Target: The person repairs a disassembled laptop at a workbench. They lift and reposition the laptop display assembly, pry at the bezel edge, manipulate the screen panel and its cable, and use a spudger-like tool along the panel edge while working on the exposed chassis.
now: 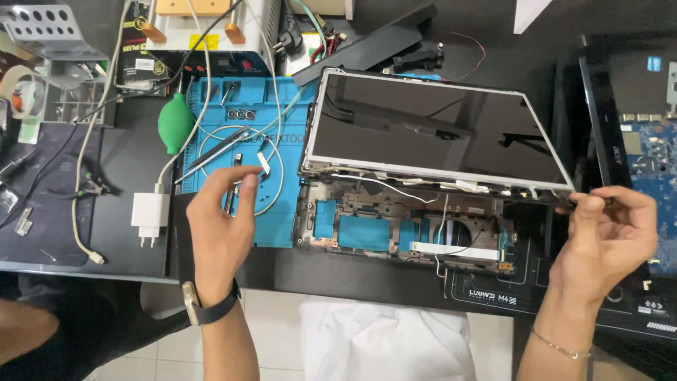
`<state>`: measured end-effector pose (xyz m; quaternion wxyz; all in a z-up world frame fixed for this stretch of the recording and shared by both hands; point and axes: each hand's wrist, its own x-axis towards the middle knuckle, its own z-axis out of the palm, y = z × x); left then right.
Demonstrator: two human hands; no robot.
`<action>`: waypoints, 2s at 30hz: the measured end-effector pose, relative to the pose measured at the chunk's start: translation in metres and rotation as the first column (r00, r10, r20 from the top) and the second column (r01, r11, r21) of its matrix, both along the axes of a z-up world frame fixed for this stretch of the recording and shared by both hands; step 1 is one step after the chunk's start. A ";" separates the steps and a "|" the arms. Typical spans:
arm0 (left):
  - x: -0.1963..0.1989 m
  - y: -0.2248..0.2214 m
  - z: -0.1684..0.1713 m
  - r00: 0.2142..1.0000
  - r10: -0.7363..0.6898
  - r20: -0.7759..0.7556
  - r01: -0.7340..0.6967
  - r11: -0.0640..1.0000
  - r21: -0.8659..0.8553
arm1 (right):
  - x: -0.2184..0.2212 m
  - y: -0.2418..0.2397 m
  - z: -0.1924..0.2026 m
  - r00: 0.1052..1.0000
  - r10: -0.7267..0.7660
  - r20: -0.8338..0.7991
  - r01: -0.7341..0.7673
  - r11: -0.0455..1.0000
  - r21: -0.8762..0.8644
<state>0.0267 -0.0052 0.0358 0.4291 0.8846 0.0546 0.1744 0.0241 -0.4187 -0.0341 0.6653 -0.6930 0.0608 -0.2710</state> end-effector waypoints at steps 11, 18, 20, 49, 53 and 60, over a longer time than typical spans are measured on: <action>-0.032 -0.027 -0.066 0.968 -0.035 -0.250 0.044 0.999 0.027 | -0.048 0.006 -0.064 0.990 -0.060 -0.129 0.055 0.998 -0.037; -0.031 -0.021 -0.057 0.960 -0.109 -0.256 0.105 0.994 -0.028 | -0.054 0.011 -0.068 0.986 -0.065 -0.156 0.056 0.996 -0.065; -0.035 -0.021 -0.058 0.956 -0.171 -0.240 0.177 0.984 0.002 | -0.057 0.008 -0.068 0.977 -0.117 -0.180 0.093 0.986 -0.136; 0.000 -0.043 -0.084 0.868 0.198 -0.455 -0.231 0.973 -0.018 | -0.052 0.023 -0.020 0.920 -0.068 -0.386 0.073 0.997 -0.004; -0.006 -0.037 -0.092 0.875 0.181 -0.449 -0.209 0.978 -0.012 | -0.058 0.029 -0.013 0.904 -0.050 -0.424 0.072 0.997 0.035; -0.014 -0.010 -0.108 0.835 0.180 -0.521 -0.275 0.955 -0.110 | -0.068 0.040 -0.010 0.858 0.033 -0.512 0.059 0.985 0.161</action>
